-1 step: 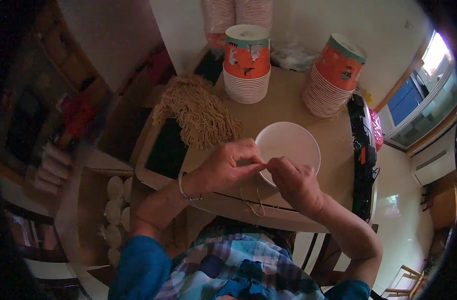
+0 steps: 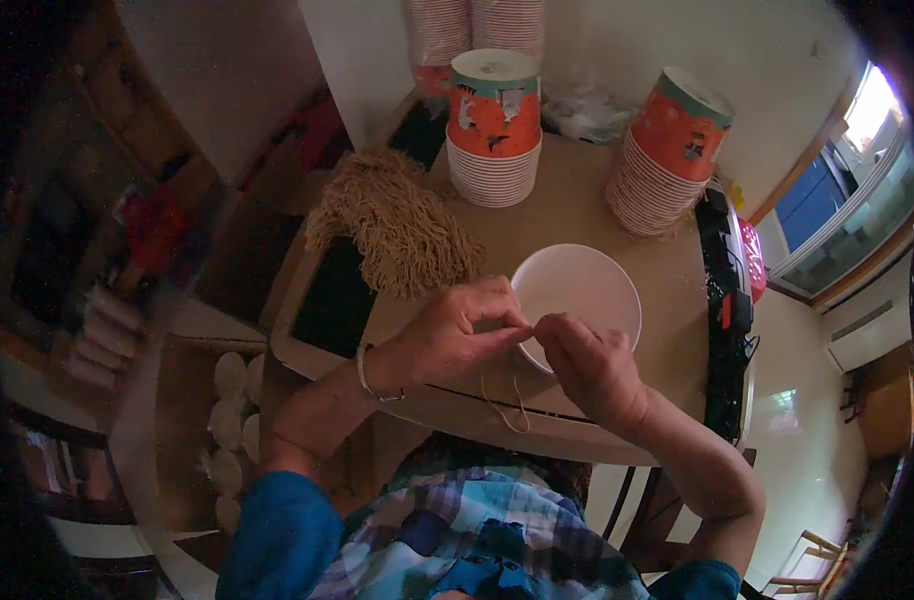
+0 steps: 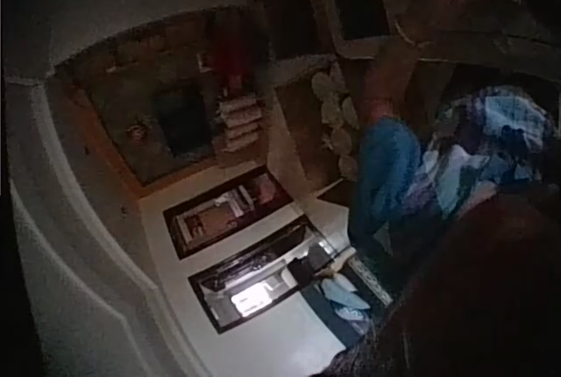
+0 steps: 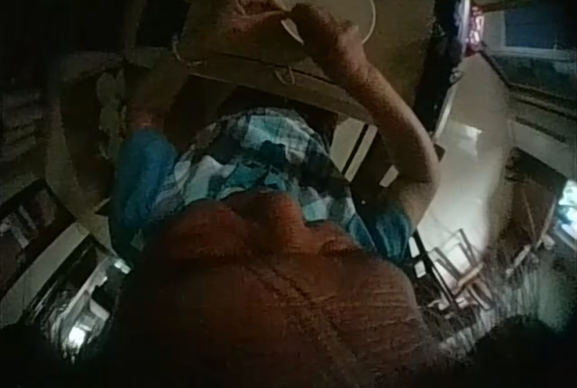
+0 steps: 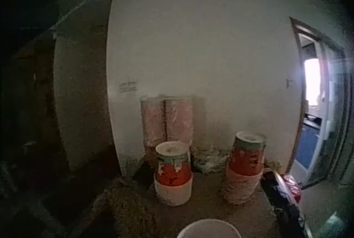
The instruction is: Attaching string handles to the rims of large paper buckets.
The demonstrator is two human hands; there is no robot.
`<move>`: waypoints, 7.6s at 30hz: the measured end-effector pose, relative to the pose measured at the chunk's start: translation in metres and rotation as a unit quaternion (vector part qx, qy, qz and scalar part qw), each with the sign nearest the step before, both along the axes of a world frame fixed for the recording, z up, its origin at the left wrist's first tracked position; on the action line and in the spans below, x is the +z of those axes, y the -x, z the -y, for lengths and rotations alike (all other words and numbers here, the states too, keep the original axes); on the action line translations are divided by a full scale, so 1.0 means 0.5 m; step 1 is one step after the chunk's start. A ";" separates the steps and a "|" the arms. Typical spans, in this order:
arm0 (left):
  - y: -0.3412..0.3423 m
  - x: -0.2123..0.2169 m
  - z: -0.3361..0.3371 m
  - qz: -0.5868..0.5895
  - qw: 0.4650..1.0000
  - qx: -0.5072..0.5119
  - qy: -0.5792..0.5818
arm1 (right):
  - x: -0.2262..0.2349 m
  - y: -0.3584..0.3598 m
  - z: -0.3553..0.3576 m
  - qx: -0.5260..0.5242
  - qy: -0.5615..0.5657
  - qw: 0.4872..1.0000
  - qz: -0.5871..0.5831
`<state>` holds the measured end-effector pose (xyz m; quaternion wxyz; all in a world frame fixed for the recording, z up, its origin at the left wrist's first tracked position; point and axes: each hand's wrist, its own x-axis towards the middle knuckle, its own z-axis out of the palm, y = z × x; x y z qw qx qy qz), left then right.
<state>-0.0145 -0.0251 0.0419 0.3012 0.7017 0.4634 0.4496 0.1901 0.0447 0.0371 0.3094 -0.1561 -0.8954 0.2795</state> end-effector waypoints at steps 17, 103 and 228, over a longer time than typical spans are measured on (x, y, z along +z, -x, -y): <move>0.003 -0.026 -0.006 -0.061 0.991 0.050 -0.108 | 0.001 0.026 0.000 -0.052 0.209 0.975 0.058; 0.051 -0.122 -0.066 0.076 0.979 0.165 0.091 | -0.077 0.058 -0.109 -0.050 0.331 0.941 0.050; 0.025 -0.182 -0.032 0.181 0.950 0.254 -0.019 | -0.062 0.071 -0.087 -0.005 0.657 0.754 -0.027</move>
